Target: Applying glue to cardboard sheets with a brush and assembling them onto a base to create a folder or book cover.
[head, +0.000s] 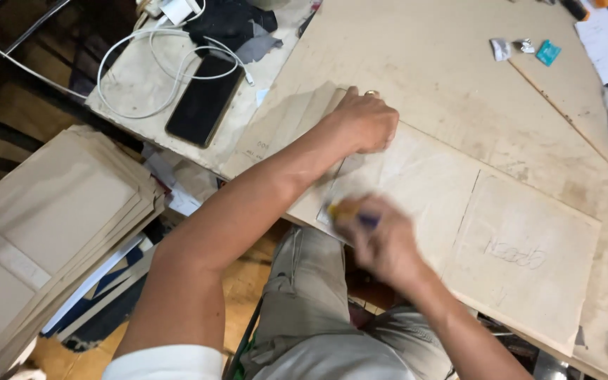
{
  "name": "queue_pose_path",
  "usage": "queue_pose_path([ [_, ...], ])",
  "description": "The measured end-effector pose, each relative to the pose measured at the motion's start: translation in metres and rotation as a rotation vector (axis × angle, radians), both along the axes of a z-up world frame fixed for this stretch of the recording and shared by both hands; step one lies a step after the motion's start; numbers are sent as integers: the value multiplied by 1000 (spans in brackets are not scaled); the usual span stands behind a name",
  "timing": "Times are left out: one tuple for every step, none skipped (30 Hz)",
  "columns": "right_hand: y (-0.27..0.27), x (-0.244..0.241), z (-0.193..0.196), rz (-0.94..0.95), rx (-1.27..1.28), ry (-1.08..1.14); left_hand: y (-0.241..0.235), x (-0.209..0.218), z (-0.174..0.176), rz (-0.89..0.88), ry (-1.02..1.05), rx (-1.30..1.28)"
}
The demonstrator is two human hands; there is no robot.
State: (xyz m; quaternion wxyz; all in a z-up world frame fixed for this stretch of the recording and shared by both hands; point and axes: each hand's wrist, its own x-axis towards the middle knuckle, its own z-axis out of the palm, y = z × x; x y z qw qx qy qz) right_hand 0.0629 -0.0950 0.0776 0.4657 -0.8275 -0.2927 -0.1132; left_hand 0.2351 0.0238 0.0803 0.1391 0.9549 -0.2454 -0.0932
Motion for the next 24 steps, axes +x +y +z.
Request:
queue_pose_path([
  [0,-13,12,145,-37,9,0,0,-1,-14,22,23],
  [-1,-26,24,290,-72,17,-1,0,-2,-27,43,47],
  [-17,-14,18,278,-72,18,-2,1,-1,-39,43,47],
  [-33,-2,12,183,-101,-29,-3,2,1,-21,42,27],
  [-48,5,4,98,-132,-59,-2,-2,-2,6,57,5],
  [-58,18,-2,96,-134,-42,-4,-9,-6,3,74,1],
  [-65,39,-6,-23,-174,-122,-2,-8,-3,0,45,22],
  [-72,61,-8,-141,-212,-201,0,-8,0,-2,15,43],
  [-61,45,-10,-137,-212,-206,0,-7,1,3,11,42],
  [-51,29,-12,-72,-211,-202,0,-6,2,3,16,37],
  [-39,10,-17,-1,-208,-186,1,-8,-1,7,32,32],
  [-34,-2,-12,9,-207,-180,2,-7,-5,15,40,32],
  [-30,-15,-8,86,-185,-129,0,-5,-7,11,17,26],
  [-26,-28,-3,163,-163,-78,-3,-2,-9,7,-5,20],
  [-32,-24,3,165,-162,-78,-2,-6,6,10,-4,21],
  [-38,-20,9,173,-137,-26,0,-11,20,-21,56,96],
  [-44,-19,15,187,-115,35,2,-18,32,-49,126,167],
  [-43,-21,13,195,-116,46,0,-22,28,-42,137,164],
  [-40,-18,13,103,-131,-55,0,-20,29,-37,132,165],
  [-37,-15,14,12,-144,-155,-1,-19,31,-32,127,165],
  [-34,-24,7,16,-144,-159,0,-19,30,-28,124,165],
  [-32,-33,-1,61,-213,-171,0,-19,29,-34,126,155],
  [-30,-42,-9,106,-281,-183,1,-19,27,-41,127,148],
  [-30,-52,-10,110,-279,-187,2,-19,28,-36,124,150],
])
